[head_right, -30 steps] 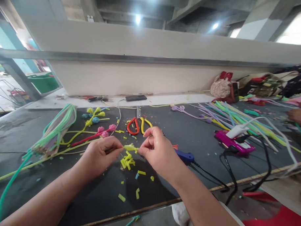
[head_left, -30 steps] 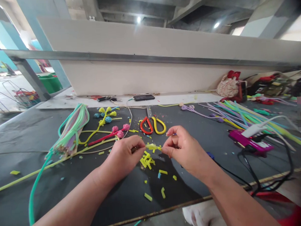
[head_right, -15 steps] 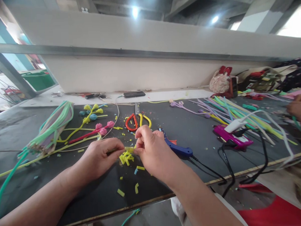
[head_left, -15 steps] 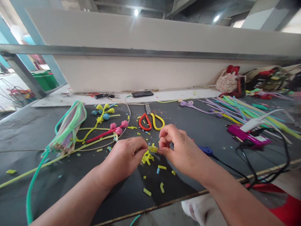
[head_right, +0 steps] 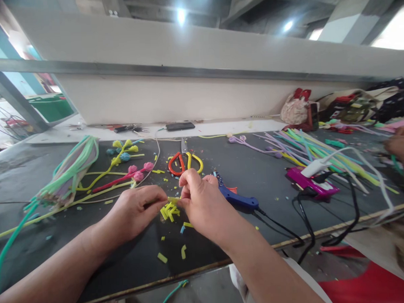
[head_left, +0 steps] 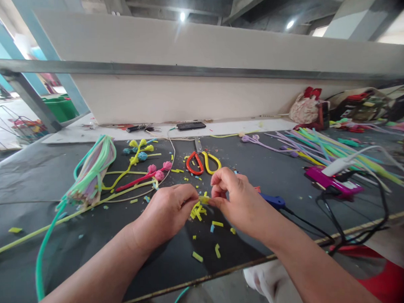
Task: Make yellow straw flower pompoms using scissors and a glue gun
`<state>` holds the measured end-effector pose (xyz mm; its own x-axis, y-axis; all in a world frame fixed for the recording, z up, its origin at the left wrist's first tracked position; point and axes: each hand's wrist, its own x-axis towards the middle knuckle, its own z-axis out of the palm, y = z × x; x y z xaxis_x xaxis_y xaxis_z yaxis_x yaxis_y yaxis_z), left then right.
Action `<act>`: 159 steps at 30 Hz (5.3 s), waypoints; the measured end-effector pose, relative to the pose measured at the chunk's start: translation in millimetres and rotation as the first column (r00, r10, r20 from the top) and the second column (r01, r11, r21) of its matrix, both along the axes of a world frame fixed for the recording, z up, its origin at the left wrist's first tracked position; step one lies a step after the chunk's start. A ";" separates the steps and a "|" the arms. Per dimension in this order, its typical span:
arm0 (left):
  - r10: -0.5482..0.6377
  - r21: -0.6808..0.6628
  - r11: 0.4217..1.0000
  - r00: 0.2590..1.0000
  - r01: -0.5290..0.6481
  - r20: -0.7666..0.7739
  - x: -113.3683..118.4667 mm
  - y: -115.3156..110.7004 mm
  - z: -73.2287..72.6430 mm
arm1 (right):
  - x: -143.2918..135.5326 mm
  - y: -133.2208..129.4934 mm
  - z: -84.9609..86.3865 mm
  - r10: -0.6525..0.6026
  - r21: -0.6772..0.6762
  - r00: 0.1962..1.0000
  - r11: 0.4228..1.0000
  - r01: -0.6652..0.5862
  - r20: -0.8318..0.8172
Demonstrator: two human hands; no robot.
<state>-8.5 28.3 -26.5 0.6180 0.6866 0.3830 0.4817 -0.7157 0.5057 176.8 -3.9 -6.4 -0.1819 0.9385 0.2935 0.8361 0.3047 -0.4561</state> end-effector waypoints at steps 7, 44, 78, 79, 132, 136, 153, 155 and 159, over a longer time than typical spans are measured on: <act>-0.002 -0.020 1.000 1.000 0.002 0.023 1.2 0.2 0.1 | -0.8 1.5 0.6 -0.013 0.000 1.000 1.000 0.013 -0.010; 0.181 -0.360 0.929 0.954 -0.086 0.240 3.1 15.7 -1.3 | 15.0 9.3 1.1 -0.235 -0.328 0.874 0.940 0.093 -0.425; 0.281 -0.706 0.703 0.876 0.089 0.391 6.7 18.2 -0.7 | 3.2 0.9 1.4 0.179 0.256 0.972 0.957 -0.135 -0.154; 0.279 -0.710 0.699 0.879 0.091 0.387 6.9 18.4 -0.9 | 4.2 0.7 1.6 0.175 0.192 0.954 0.973 -0.129 -0.245; 0.280 -0.799 0.514 0.820 0.311 0.499 4.1 16.3 -2.0 | 10.9 4.5 8.8 -0.256 -0.301 0.911 0.941 0.157 -0.323; 0.175 -0.628 0.767 0.898 0.132 0.403 5.9 12.9 3.2 | 15.4 0.7 16.4 -0.214 -0.259 0.917 0.957 0.129 -0.336; -0.113 0.079 0.991 0.992 0.109 0.056 0.8 0.7 4.4 | 4.5 -4.9 16.9 -0.178 -0.333 0.958 0.938 0.096 -0.225; -0.098 0.090 0.991 0.995 0.096 0.025 1.0 -0.2 4.9 | 2.2 -5.4 18.2 -0.183 -0.330 0.961 0.938 0.107 -0.210; -0.083 0.097 0.992 0.997 0.083 -0.003 1.1 -1.5 6.8 | 0.0 -5.2 17.9 -0.173 -0.315 0.966 0.943 0.105 -0.194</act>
